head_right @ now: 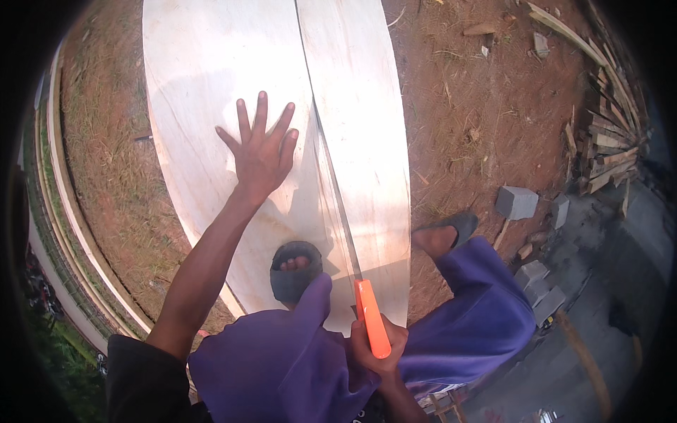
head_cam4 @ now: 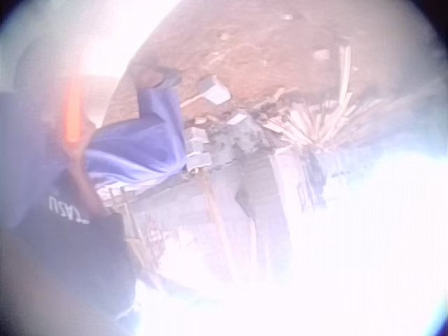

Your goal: The person uses a hand saw to cut a long plank of light-colored wood placed on the ground. They hold the saw with their right hand and stabilize the wood with their left hand, sawing back and forth along a straight line. The cut progresses steadily through the plank.

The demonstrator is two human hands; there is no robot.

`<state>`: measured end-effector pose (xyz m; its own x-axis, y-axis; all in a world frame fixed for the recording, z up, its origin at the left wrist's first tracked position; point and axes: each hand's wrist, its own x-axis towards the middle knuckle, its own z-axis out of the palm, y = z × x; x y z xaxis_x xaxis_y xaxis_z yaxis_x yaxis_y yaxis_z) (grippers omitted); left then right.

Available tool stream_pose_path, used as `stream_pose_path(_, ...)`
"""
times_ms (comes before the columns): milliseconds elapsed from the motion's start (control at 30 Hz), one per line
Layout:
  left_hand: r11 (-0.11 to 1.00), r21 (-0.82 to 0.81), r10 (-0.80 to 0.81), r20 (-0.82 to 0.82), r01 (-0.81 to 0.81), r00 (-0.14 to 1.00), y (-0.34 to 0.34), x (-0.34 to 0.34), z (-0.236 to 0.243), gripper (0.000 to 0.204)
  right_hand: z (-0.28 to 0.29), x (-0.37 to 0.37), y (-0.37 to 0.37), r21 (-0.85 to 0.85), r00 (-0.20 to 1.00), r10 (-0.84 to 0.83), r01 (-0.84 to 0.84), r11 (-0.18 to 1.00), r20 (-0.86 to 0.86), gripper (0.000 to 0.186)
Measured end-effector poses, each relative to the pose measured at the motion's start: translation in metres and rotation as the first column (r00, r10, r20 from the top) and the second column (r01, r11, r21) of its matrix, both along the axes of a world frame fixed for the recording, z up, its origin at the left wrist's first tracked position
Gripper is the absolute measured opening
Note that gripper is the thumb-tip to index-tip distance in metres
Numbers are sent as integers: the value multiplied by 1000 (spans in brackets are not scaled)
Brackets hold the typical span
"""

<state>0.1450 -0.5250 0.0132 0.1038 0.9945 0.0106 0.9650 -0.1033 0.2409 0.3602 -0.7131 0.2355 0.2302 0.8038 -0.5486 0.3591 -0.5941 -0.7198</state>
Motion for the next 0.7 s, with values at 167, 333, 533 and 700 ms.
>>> stream_pose_path(167, 1000, 26, -12, -19, 12, 1000, 4, 3, -5, 47, -105, -48, 144, 117, 990, -17, 34, 993, -142, 21)
stream_pose_path(333, 1000, -9, -24, -25, 24, 999, 2, 3, 1, 47, -100, -43, 140, 104, 989, -77, 90, 990, -126, 22)
stream_pose_path(533, 1000, -15, -10, -2, 10, 1000, 0, -2, -1, 48, 19, 6, -17, 54, 991, 125, -127, 990, 50, 6)
stream_pose_path(700, 1000, 1, -14, 0, 14, 1000, 1, 0, -5, 47, -85, -29, 88, 27, 988, -53, 58, 998, -142, 18)
